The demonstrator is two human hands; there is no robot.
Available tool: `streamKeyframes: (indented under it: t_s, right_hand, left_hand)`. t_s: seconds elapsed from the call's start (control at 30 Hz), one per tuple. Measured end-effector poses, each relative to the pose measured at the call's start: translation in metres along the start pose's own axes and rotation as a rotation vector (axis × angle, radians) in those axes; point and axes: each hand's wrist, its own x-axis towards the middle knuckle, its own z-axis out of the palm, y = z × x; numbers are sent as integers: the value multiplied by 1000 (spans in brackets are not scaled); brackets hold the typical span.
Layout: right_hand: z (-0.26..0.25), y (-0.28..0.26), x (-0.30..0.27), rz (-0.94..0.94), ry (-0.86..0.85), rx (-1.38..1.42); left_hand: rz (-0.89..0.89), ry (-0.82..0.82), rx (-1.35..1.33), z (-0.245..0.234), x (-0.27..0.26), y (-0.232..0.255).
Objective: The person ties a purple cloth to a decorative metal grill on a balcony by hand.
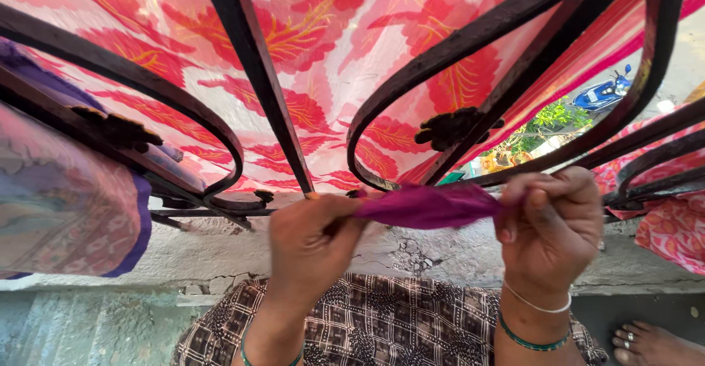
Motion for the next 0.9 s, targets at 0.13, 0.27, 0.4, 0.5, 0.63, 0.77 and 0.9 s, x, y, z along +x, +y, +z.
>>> streamKeyframes:
  t_s: [0.13,0.27,0.4,0.5,0.63,0.77,0.9]
  right_hand:
    - [-2,11,-2,-276,170,-271]
    - [10,41,-9,-637,119,-719]
    - [26,39,-18,-752,-15,-1286]
    - [28,38,-15,-451,-114,-1146]
    - [23,40,-26,-169,-104,-744]
    - [12,48,-33,-505,-24,-883]
    - [16,61,-28,-563,118,-549]
  left_hand:
    - [-46,219,17,-9,-9,-14]
    - [-225,274,-543,3,-19,-33]
    - [-157,-27,-459,47,-20,-17]
    - [87,-104,-270,53,-17,4]
    - [171,-227,-204,38,-7,15]
    - [240,-234,-196,35,-2,11]
    - [209,-60,-84,38,-5,2]
